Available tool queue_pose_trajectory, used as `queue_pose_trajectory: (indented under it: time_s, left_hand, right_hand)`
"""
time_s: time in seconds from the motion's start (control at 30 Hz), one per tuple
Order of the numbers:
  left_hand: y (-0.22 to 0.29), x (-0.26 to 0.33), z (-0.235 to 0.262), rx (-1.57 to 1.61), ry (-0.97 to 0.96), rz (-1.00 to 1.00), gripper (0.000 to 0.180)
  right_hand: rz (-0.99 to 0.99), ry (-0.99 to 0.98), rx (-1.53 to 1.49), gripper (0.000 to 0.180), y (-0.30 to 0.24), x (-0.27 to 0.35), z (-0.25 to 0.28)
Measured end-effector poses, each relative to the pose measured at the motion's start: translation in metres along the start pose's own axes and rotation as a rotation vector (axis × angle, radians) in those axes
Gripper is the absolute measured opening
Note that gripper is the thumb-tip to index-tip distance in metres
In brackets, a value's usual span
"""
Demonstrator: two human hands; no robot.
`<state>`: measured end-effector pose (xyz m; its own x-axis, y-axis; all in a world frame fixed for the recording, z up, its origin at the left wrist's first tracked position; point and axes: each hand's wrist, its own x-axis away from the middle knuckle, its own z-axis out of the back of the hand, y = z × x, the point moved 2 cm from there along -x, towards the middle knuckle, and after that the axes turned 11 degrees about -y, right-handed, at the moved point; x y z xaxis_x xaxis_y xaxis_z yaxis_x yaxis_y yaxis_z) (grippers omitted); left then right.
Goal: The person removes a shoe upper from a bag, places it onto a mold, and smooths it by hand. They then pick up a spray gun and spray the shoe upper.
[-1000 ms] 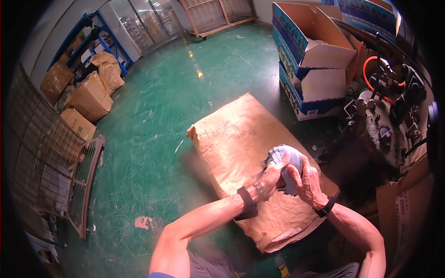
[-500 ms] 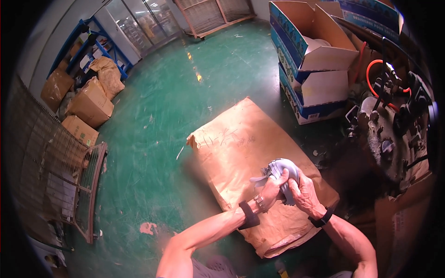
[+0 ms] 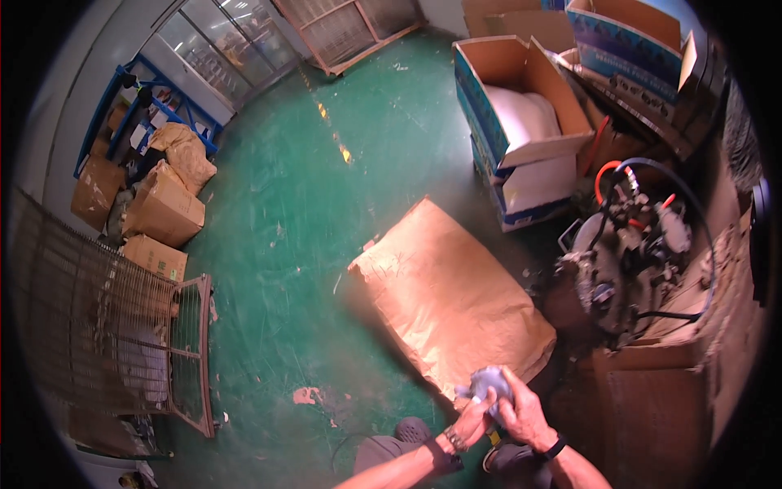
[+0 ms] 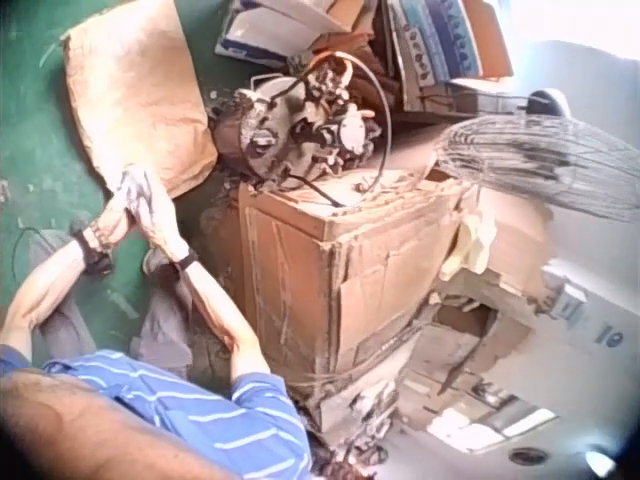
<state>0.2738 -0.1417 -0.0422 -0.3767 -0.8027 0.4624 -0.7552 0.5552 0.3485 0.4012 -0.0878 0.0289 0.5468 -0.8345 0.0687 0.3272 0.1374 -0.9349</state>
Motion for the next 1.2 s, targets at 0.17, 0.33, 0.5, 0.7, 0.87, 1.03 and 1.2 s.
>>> queue_pose_trajectory:
  time_s: [0.17, 0.33, 0.5, 0.7, 0.87, 1.03, 1.2]
  left_hand:
    - [0.003, 0.09, -0.098, -0.078, 0.218, -0.013, 0.056]
    - [0.012, 0.169, -0.174, -0.196, 0.273, -0.13, 0.057]
    - [0.051, 0.23, -0.281, -0.386, 0.172, -0.217, 0.04]
    - [0.061, 0.254, -0.33, -0.615, 0.012, -0.533, 0.033]
    - [0.093, 0.282, -0.414, -0.57, -0.063, -0.431, 0.039]
    - [0.099, 0.314, -0.473, -0.334, -0.232, -0.445, 0.049]
    - [0.039, 0.353, -0.508, -0.169, -0.551, -0.172, 0.059]
  right_hand:
    - [-0.005, -0.078, -0.156, 0.063, -0.124, 0.05, 0.024]
    - [-0.083, -0.104, -0.3, 0.058, -0.246, 0.098, 0.056]
    - [0.014, -0.013, -0.144, 0.059, -0.362, 0.132, 0.099]
    - [0.062, 0.062, 0.004, 0.06, -0.443, 0.166, 0.134]
    - [0.152, 0.396, 0.158, 0.058, -0.485, 0.217, 0.153]
    - [-0.229, 0.633, -0.208, 0.053, -0.491, 0.294, 0.127]
    - [-0.076, 0.496, -1.009, 0.051, -0.475, 0.347, 0.062]
